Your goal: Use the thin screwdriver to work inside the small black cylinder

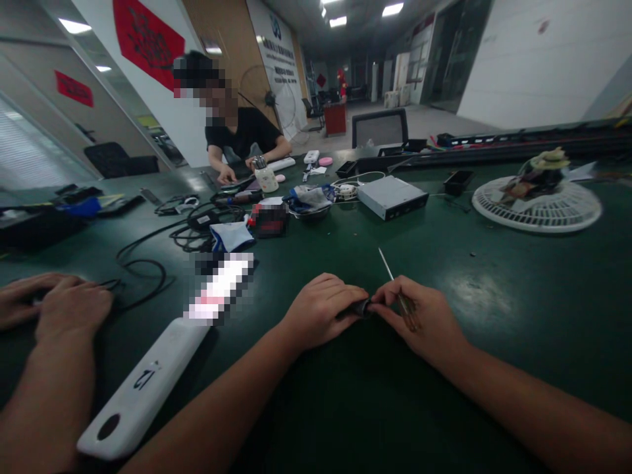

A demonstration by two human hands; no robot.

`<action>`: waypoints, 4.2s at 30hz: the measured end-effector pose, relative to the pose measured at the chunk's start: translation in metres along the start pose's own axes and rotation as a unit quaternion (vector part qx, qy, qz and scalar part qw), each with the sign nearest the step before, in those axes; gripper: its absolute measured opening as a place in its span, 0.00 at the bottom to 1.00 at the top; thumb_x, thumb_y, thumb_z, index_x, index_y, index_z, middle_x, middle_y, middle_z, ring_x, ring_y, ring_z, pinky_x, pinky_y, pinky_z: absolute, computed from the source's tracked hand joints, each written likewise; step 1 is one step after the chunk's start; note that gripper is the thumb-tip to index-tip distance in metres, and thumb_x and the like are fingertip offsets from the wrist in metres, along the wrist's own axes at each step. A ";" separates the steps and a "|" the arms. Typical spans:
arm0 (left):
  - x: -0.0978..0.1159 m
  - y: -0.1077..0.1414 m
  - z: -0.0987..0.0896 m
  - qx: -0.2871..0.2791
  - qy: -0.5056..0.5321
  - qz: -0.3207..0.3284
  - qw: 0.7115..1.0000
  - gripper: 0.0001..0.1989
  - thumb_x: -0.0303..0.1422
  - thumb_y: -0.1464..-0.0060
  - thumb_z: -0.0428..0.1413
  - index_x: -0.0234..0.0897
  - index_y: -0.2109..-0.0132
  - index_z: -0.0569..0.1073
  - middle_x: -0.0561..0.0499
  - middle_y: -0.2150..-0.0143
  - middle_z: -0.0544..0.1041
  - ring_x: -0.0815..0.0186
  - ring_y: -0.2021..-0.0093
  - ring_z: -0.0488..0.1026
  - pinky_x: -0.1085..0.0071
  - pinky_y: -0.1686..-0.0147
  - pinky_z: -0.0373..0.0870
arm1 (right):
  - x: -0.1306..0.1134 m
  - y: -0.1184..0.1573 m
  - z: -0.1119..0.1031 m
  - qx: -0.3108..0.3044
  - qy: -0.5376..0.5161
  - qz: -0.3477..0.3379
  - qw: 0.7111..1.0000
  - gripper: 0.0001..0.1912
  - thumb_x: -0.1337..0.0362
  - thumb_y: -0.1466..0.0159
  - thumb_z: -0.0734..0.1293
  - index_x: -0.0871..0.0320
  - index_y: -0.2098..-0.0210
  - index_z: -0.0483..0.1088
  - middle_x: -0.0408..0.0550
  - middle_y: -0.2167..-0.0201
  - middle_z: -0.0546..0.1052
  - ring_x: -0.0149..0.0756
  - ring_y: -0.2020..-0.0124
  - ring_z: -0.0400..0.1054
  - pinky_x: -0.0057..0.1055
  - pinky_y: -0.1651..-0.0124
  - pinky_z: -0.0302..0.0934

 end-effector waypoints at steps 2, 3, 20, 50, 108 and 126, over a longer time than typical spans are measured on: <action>0.003 -0.001 0.001 -0.002 -0.003 0.012 1.000 0.12 0.30 0.36 0.58 0.37 0.46 0.70 0.48 0.50 0.81 0.62 0.53 0.78 0.62 0.50 0.69 | 0.004 0.000 0.000 0.001 0.017 0.015 1.000 0.10 0.68 0.37 0.71 0.53 0.68 0.64 0.44 0.67 0.78 0.36 0.66 0.74 0.33 0.63 0.66; 0.004 -0.001 0.001 -0.003 -0.005 0.016 1.000 0.12 0.30 0.35 0.57 0.37 0.46 0.70 0.48 0.50 0.81 0.62 0.53 0.78 0.62 0.50 0.69 | 0.006 0.001 0.000 0.000 0.027 0.022 0.999 0.10 0.67 0.37 0.72 0.53 0.67 0.65 0.43 0.67 0.77 0.36 0.67 0.73 0.33 0.64 0.65; -0.027 0.006 -0.014 0.081 -0.034 -0.131 0.988 0.14 0.23 0.50 0.61 0.38 0.55 0.72 0.50 0.58 0.80 0.59 0.57 0.77 0.60 0.53 0.70 | -0.023 0.009 -0.012 0.028 -0.078 -0.159 0.984 0.14 0.61 0.28 0.61 0.54 0.53 0.78 0.49 0.64 0.76 0.40 0.63 0.71 0.39 0.61 0.64; -0.019 0.004 -0.008 0.047 -0.010 -0.091 0.995 0.14 0.24 0.47 0.61 0.40 0.53 0.73 0.52 0.56 0.82 0.62 0.55 0.79 0.58 0.45 0.67 | -0.024 0.002 0.004 -0.030 -0.044 -0.095 0.994 0.12 0.69 0.29 0.63 0.56 0.64 0.79 0.47 0.69 0.79 0.38 0.65 0.73 0.37 0.61 0.67; -0.026 0.005 -0.007 0.018 -0.021 -0.149 0.988 0.16 0.23 0.46 0.60 0.40 0.51 0.74 0.52 0.51 0.81 0.61 0.50 0.77 0.57 0.42 0.61 | 0.019 -0.006 0.012 -0.072 0.026 0.086 0.993 0.10 0.72 0.41 0.70 0.54 0.61 0.69 0.44 0.63 0.78 0.38 0.63 0.74 0.35 0.59 0.66; -0.023 0.005 -0.006 0.056 0.075 -0.145 0.985 0.15 0.23 0.49 0.60 0.38 0.53 0.74 0.50 0.56 0.80 0.61 0.57 0.76 0.58 0.48 0.65 | 0.023 -0.006 0.007 -0.026 -0.032 0.089 0.995 0.10 0.62 0.34 0.70 0.52 0.69 0.65 0.45 0.65 0.82 0.38 0.64 0.80 0.27 0.62 0.75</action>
Point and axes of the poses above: each hand's wrist, its own y-axis away from the middle knuckle, its own z-axis out of the palm, x = y × z, the point moved 8 cm from there along -y, towards the middle knuckle
